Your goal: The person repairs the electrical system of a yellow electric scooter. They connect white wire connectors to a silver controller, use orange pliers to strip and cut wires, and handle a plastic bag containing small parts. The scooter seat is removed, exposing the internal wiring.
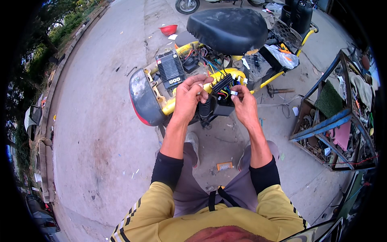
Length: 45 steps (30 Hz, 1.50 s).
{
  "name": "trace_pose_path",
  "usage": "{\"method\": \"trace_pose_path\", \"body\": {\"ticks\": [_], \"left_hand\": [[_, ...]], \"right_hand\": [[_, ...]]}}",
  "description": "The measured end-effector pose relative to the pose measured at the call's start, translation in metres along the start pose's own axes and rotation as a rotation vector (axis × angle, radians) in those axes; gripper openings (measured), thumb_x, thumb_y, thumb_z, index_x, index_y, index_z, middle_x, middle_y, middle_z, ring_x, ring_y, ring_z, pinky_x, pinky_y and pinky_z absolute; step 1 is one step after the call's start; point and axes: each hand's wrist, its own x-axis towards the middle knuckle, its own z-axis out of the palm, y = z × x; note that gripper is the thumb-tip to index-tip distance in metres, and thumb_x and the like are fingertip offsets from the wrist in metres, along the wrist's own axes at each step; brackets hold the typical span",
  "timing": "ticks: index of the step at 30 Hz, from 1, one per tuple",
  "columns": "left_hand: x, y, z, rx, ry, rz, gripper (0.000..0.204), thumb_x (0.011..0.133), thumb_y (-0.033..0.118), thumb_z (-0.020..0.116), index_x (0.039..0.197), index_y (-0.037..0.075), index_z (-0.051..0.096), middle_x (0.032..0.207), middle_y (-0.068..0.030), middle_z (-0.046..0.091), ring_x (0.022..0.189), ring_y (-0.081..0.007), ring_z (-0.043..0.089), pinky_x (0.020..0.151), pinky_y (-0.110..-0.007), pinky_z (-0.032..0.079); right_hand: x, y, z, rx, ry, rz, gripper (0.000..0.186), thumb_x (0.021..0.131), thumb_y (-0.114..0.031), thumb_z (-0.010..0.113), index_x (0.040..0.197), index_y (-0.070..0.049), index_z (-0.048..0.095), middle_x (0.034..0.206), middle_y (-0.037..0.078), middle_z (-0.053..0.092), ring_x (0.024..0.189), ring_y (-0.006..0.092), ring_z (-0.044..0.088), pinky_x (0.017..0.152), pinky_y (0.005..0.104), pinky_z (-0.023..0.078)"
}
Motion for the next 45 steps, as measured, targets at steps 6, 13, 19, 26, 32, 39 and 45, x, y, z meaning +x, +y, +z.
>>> {"method": "trace_pose_path", "body": {"ticks": [6,13,19,26,32,39,45], "left_hand": [[-0.002,0.002,0.001,-0.083,-0.084,-0.014,0.041,0.093,0.006,0.055,0.132,-0.005,0.059,0.136,-0.0243,0.065,0.062,-0.0114,0.057,0.052,-0.022,0.043],[-0.004,0.005,0.004,-0.141,-0.115,-0.027,0.054,0.094,0.003,0.050,0.147,-0.003,0.046,0.139,-0.0251,0.061,0.060,-0.0124,0.059,0.050,-0.023,0.046],[-0.001,0.002,0.000,0.063,-0.057,-0.037,0.055,0.095,0.008,0.056,0.147,-0.005,0.047,0.124,-0.0191,0.069,0.062,-0.0124,0.058,0.051,-0.023,0.042],[-0.002,0.004,0.000,-0.032,-0.069,-0.031,0.054,0.092,0.007,0.055,0.145,-0.005,0.052,0.119,-0.0163,0.067,0.062,-0.0119,0.055,0.050,-0.022,0.040],[0.001,0.004,-0.003,-0.169,-0.090,-0.051,0.051,0.091,0.004,0.053,0.141,-0.005,0.056,0.114,-0.0144,0.065,0.066,-0.0134,0.059,0.052,-0.024,0.042],[-0.004,0.007,0.003,-0.081,-0.121,-0.056,0.053,0.097,0.010,0.063,0.147,-0.003,0.050,0.101,-0.0126,0.070,0.067,-0.0139,0.064,0.054,-0.022,0.049],[-0.006,-0.006,0.028,0.188,-0.068,0.046,0.062,0.099,0.014,0.070,0.151,0.000,0.039,0.100,-0.0184,0.074,0.072,-0.0153,0.067,0.060,-0.025,0.054]], "right_hand": [[0.000,0.000,0.000,0.001,0.000,-0.013,0.020,0.091,-0.001,0.067,0.112,-0.001,0.064,0.096,0.012,0.072,0.080,0.0222,0.066,0.076,0.0373,0.053],[0.000,-0.005,-0.002,-0.005,0.009,-0.004,0.021,0.091,-0.002,0.067,0.112,-0.001,0.065,0.096,0.011,0.072,0.081,0.0223,0.067,0.077,0.0377,0.053],[0.000,-0.003,-0.003,-0.007,0.002,0.032,0.021,0.091,-0.002,0.067,0.112,-0.001,0.065,0.097,0.012,0.072,0.084,0.0234,0.069,0.079,0.0379,0.054],[0.001,-0.005,-0.003,0.023,-0.006,0.028,0.022,0.092,-0.002,0.067,0.113,-0.002,0.065,0.097,0.012,0.073,0.087,0.0244,0.070,0.081,0.0381,0.054],[0.001,-0.003,-0.005,0.024,0.007,0.032,0.022,0.091,0.000,0.067,0.113,-0.002,0.066,0.101,0.012,0.071,0.087,0.0243,0.069,0.082,0.0374,0.054],[0.008,0.010,0.000,0.152,0.012,0.073,0.021,0.092,0.001,0.066,0.112,-0.001,0.067,0.096,0.012,0.071,0.084,0.0228,0.068,0.081,0.0371,0.054],[0.010,0.016,-0.004,0.348,-0.013,0.151,0.018,0.098,0.002,0.059,0.116,0.000,0.064,0.095,0.004,0.069,0.083,0.0106,0.063,0.074,0.0274,0.054]]}}
